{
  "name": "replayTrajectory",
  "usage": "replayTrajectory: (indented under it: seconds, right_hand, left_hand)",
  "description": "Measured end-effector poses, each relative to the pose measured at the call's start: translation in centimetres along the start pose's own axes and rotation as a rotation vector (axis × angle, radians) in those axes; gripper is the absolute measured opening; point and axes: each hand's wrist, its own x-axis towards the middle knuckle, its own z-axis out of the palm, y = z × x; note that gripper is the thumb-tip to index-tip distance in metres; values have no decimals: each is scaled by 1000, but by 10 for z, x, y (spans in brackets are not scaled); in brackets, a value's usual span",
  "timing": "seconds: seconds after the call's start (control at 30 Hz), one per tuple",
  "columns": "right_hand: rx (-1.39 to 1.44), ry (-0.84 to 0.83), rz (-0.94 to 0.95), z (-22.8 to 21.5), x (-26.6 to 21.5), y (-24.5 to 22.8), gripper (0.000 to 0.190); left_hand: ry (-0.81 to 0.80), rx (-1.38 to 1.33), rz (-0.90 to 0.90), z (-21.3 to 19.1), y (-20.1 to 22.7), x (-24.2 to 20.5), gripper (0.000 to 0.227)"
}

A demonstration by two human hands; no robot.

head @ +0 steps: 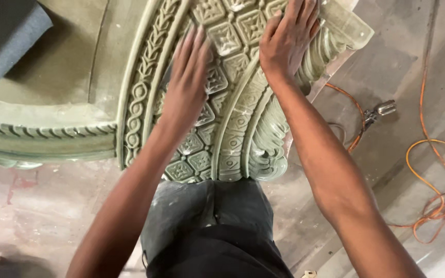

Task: The person sands a large ornate green headboard by hand using several pieces of sandpaper, focusing on the detailed carvings and decorative patterns.

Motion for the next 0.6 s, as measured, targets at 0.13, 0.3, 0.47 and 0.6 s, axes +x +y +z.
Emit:
replayTrajectory:
  seconds: [0.13, 0.3, 0.47, 0.6]
  right_hand:
    - [-15, 14, 25, 3, 0, 2, 53]
    - [-8, 129, -59, 15, -8, 12, 56]
    - [-72, 31, -50, 15, -7, 19, 54]
    - [-88, 262, -27, 17, 3, 8, 46]
  left_hand:
    - [-50, -80, -48, -24, 4, -40, 86]
    - [-213, -477, -155, 31, 14, 80, 60]
    - [39, 2, 132, -1, -2, 24, 65]
    - [166, -82, 126, -12, 4, 8, 63]
